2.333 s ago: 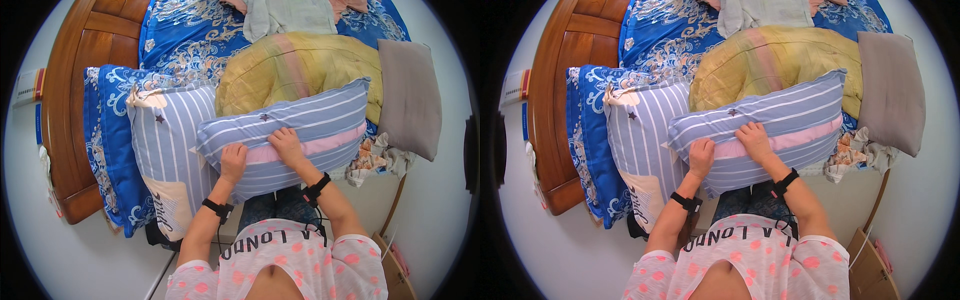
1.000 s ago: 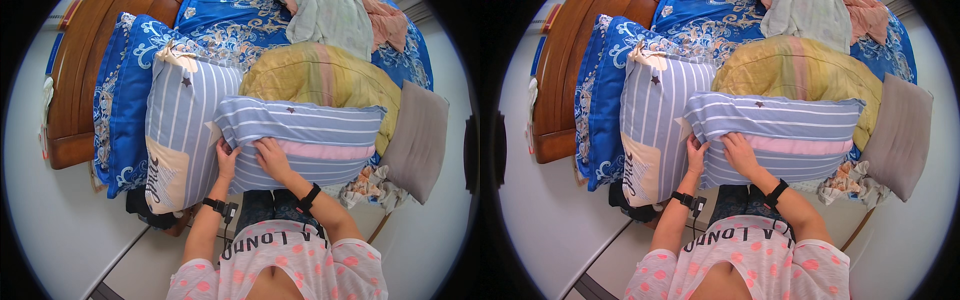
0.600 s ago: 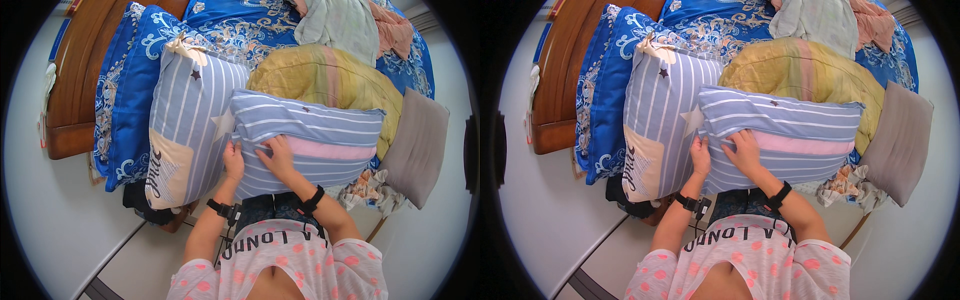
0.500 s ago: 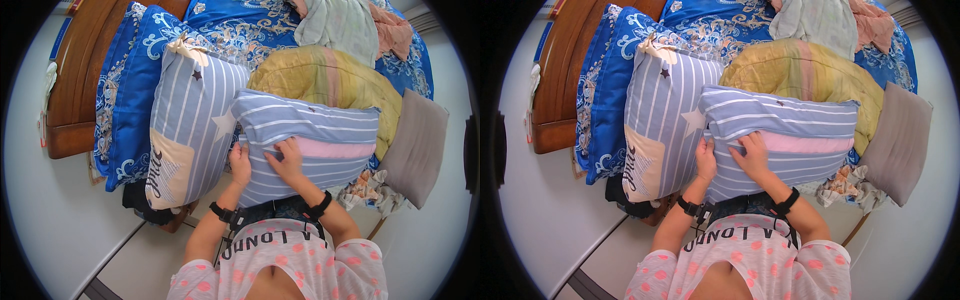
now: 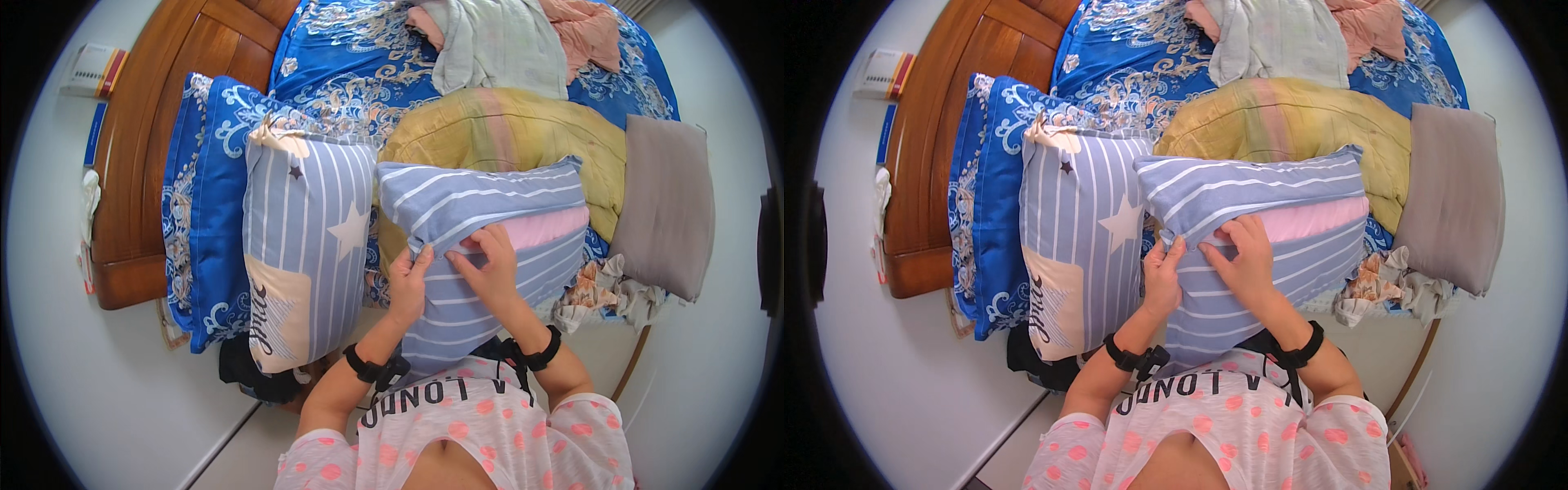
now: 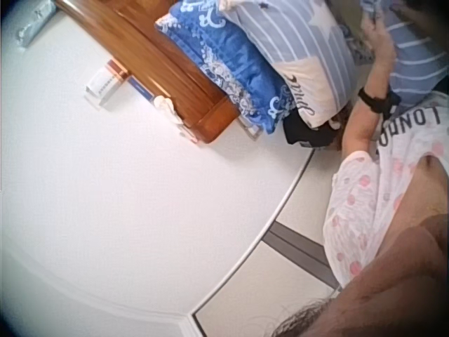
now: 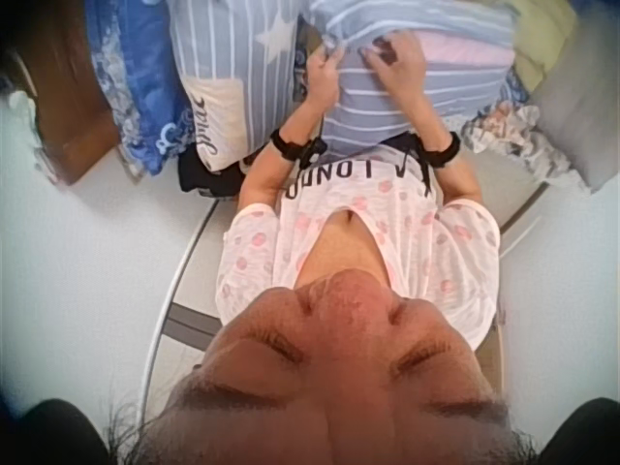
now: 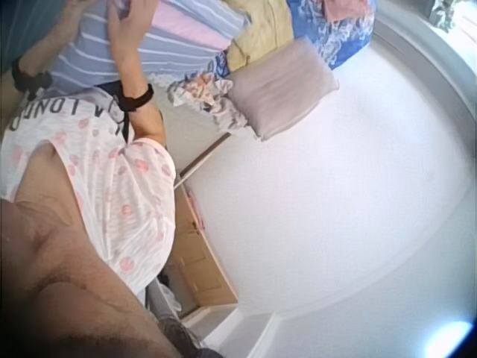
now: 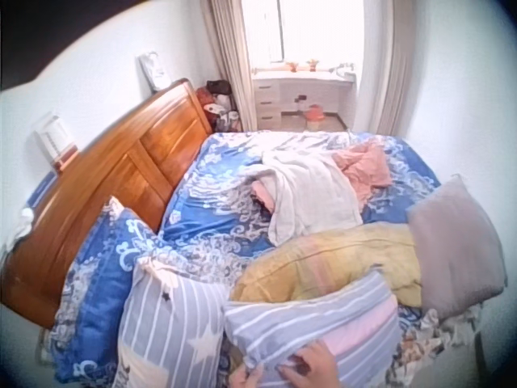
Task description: The person puts pillowcases onto several pillows by hand, pulling the fabric over each pillow and smoothing it out on a bed.
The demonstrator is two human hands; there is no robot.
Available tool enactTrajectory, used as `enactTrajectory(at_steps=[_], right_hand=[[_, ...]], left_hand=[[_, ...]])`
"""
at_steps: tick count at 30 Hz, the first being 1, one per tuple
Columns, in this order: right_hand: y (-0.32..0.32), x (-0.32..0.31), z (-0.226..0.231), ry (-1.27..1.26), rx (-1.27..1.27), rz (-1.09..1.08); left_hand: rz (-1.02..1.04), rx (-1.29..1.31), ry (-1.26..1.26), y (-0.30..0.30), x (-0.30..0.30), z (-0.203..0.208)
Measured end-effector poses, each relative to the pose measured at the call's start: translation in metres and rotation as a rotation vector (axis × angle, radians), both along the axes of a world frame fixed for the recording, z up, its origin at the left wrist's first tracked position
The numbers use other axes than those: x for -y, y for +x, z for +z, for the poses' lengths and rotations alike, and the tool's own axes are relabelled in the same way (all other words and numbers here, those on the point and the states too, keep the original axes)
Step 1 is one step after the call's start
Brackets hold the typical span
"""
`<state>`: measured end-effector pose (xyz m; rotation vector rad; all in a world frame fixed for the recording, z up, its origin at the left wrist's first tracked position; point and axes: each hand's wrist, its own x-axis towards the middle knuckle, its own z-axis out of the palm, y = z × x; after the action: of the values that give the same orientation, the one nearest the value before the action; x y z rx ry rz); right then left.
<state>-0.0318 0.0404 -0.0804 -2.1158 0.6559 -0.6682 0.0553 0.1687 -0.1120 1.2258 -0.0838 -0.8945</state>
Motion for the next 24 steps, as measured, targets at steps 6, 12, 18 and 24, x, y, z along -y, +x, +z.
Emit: enactTrajectory(at_steps=[6, 12, 18, 24], right_hand=[[-0.021, -0.010, 0.026, 0.404, -0.003, -0.029], [-0.023, -0.008, 0.026, 0.502, 0.050, -0.100], [-0.022, -0.003, 0.026, 0.457, 0.096, -0.050], [-0.022, 0.003, 0.033, 0.339, 0.084, -0.017]], left_hand=[[0.079, -0.118, -0.077, -0.011, 0.018, 0.018], [0.042, -0.075, -0.063, -0.014, 0.018, 0.023], [-0.022, -0.031, -0.070, -0.014, 0.019, 0.027], [-0.061, 0.030, -0.041, -0.016, 0.019, 0.028]])
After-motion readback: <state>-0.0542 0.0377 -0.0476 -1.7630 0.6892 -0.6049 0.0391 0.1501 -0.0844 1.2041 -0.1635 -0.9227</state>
